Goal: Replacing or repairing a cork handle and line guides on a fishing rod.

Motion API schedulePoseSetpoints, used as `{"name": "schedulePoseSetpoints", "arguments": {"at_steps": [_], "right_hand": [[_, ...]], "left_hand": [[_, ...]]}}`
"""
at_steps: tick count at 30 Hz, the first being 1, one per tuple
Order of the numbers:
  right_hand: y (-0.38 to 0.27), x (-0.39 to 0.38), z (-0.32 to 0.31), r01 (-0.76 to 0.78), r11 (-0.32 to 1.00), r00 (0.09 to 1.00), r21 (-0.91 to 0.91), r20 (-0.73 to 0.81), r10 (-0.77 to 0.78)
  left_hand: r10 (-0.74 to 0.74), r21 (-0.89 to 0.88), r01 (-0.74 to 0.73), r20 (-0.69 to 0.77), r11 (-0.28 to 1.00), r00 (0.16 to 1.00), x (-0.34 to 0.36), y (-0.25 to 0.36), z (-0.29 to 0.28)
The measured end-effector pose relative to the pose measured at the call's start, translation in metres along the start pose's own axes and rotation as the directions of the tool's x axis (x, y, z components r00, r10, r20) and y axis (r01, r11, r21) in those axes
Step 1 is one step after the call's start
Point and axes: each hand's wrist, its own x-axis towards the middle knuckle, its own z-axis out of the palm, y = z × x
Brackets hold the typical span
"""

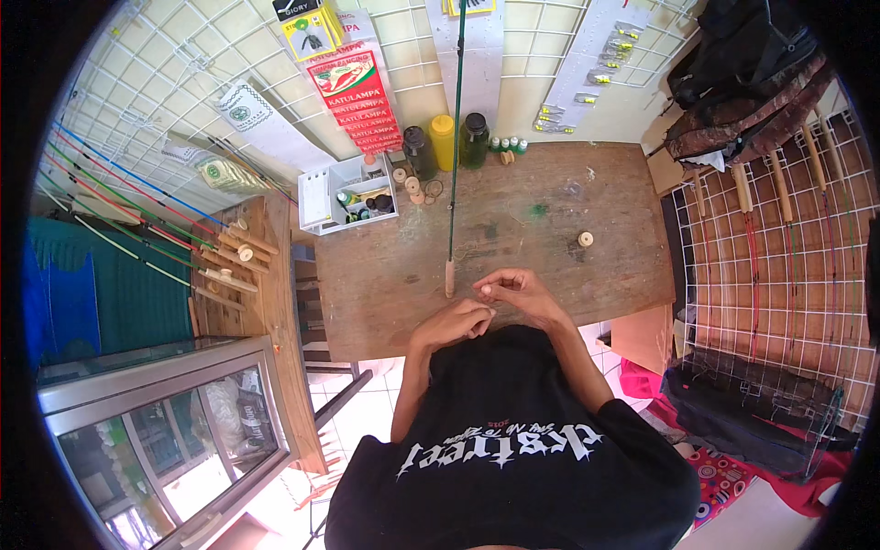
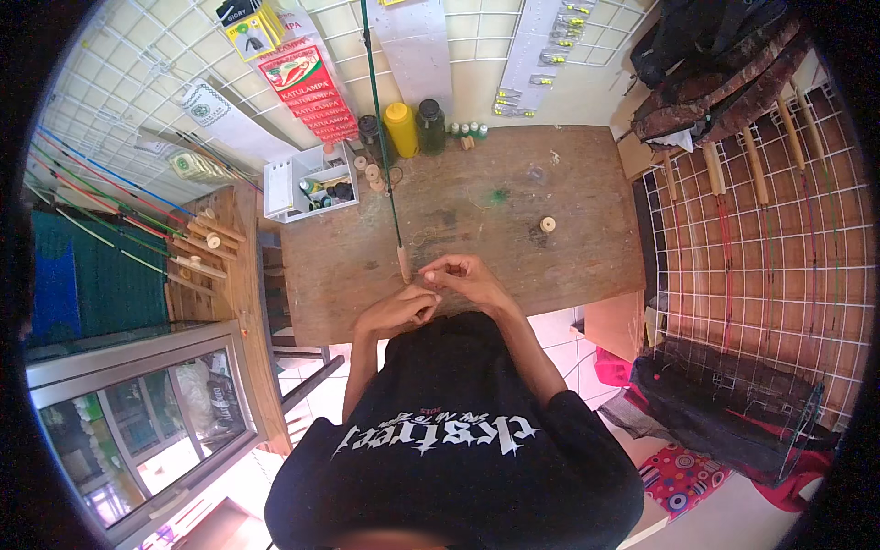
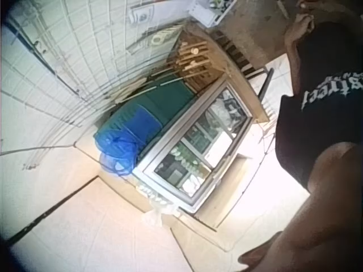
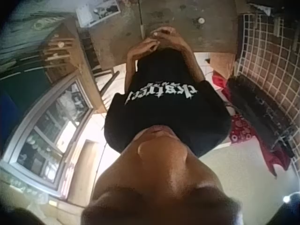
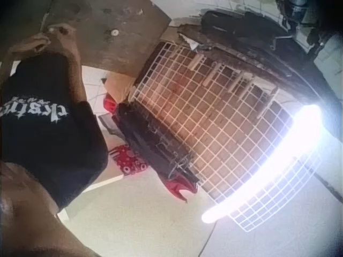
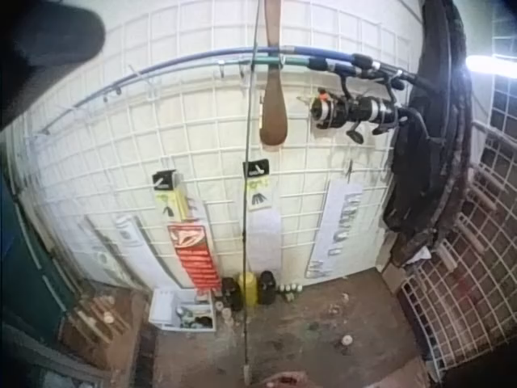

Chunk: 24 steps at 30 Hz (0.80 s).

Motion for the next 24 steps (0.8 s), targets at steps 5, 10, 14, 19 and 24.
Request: {"name": "schedulePoseSetpoints", "arguments": {"at_steps": [5, 10, 14, 19, 24], "right_hand": [[0.003, 0.001, -0.001, 0.006, 0.999, 1.000, 0.035, 0.029, -0.007], [0.004, 0.000, 0.001, 0.024, 0.999, 0.999, 0.023, 0.046, -0.026], [0.000, 0.002, 0.008, 0.110, 0.992, 0.993, 0.056, -0.057, -0.107], [-0.012, 0.011, 0.018, 0.201, 0.971, 0.962, 0.127, -0.213, -0.172], [-0.026, 0.016, 0.032, 0.207, 0.954, 0.974, 0.219, -0.139, -0.179]], "left_hand": [[-0.018, -0.094, 0.024, 0.060, 0.995, 0.998, -0.002, 0.001, -0.006], [-0.034, -0.058, 0.038, 0.061, 0.998, 0.998, -0.005, 0.001, -0.008], [0.042, -0.109, -0.044, -0.025, 0.993, 0.999, -0.010, 0.008, -0.009], [0.334, 0.108, -0.319, -0.413, 0.942, 0.847, -0.016, 0.007, -0.018], [0.323, -0.065, -0.457, -0.620, 0.887, 0.715, -0.020, 0.042, -0.018]]}}
